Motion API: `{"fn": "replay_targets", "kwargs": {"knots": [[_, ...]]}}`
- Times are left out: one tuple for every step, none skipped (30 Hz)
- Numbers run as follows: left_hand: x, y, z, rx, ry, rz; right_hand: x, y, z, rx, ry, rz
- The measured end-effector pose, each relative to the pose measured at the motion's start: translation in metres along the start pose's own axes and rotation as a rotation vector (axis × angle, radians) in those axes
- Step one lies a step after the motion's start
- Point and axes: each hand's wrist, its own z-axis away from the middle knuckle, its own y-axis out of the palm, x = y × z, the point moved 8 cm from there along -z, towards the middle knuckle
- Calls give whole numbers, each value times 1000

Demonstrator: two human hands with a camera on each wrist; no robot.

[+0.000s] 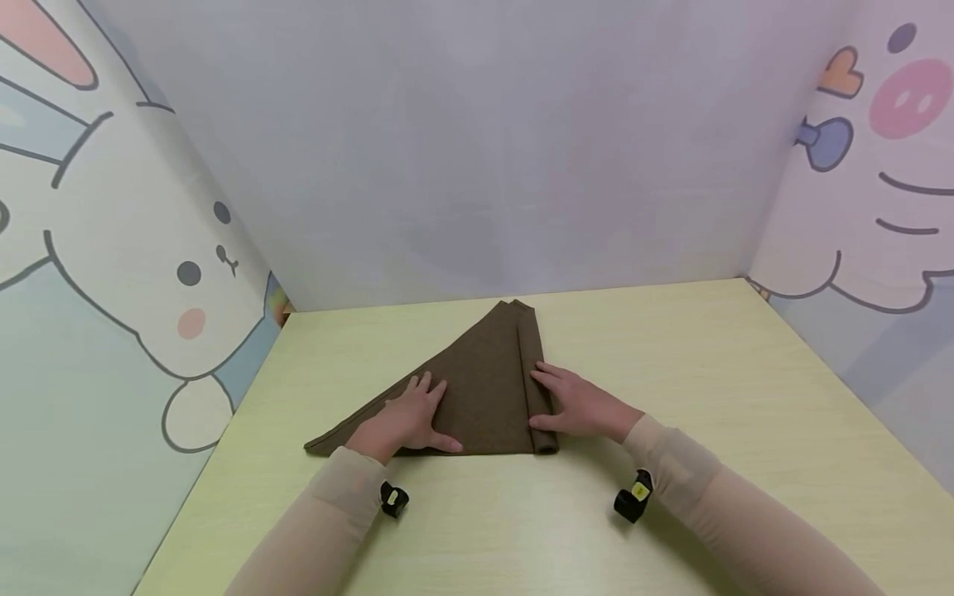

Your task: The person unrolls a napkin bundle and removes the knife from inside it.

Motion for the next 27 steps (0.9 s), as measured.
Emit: {"fn": "replay_targets", "kwargs": {"knots": [[0, 0, 0, 1, 0, 2, 0, 0, 0, 0, -1, 3], [1, 0, 1, 0, 0, 2, -1, 0, 0, -1, -1, 2], [1, 0, 1, -1, 0, 2, -2, 0, 0, -1, -1, 4], [2, 0, 1, -1, 1, 4, -2, 0, 1, -1, -1, 2], [2, 0, 2, 0, 2, 4, -3, 0, 1, 0, 1, 3], [2, -1, 2, 0, 2, 6, -4, 0, 1, 0, 3, 0], [3, -1, 2, 0, 3, 8, -5, -1, 1, 2, 6, -3], [3, -1, 3, -1, 4, 9, -5, -1, 2, 3, 9, -8], [4, -1, 3, -1, 4, 10, -6, -1, 2, 6, 13, -10], [4, 0, 3, 0, 4, 10, -7, -1, 3, 8, 17, -14], [4, 0, 3, -1, 4, 11, -7, -1, 3, 10, 22, -16], [5, 0, 3, -3, 5, 14, -7, -1, 4, 10, 23, -21], [5, 0, 3, -4, 6, 17, -8, -2, 4, 11, 26, -21], [5, 0, 3, -4, 6, 19, -9, -2, 5, 11, 26, -20], [5, 0, 3, -5, 6, 20, -9, -2, 5, 12, 27, -22], [5, 0, 3, -6, 6, 22, -10, -2, 6, 11, 28, -22], [5, 0, 3, -7, 6, 24, -11, -2, 6, 12, 29, -22], [5, 0, 3, -6, 5, 24, -12, -2, 7, 11, 30, -23], [5, 0, 3, -6, 5, 24, -13, -2, 7, 12, 33, -23], [5, 0, 3, -6, 3, 23, -14, -2, 7, 13, 35, -25], [5, 0, 3, -6, 3, 23, -15, -2, 7, 14, 37, -26], [6, 0, 3, -7, 4, 22, -15, -2, 8, 14, 37, -29], [5, 0, 3, -8, 6, 23, -16, -2, 8, 15, 40, -29], [5, 0, 3, -9, 7, 24, -16, -3, 8, 15, 40, -30], [6, -1, 3, -10, 9, 26, -17, -2, 8, 17, 42, -28], [6, -1, 4, -12, 11, 26, -17, -3, 9, 17, 42, -30], [6, -1, 5, -14, 12, 27, -17, -3, 9, 17, 40, -33]]}}
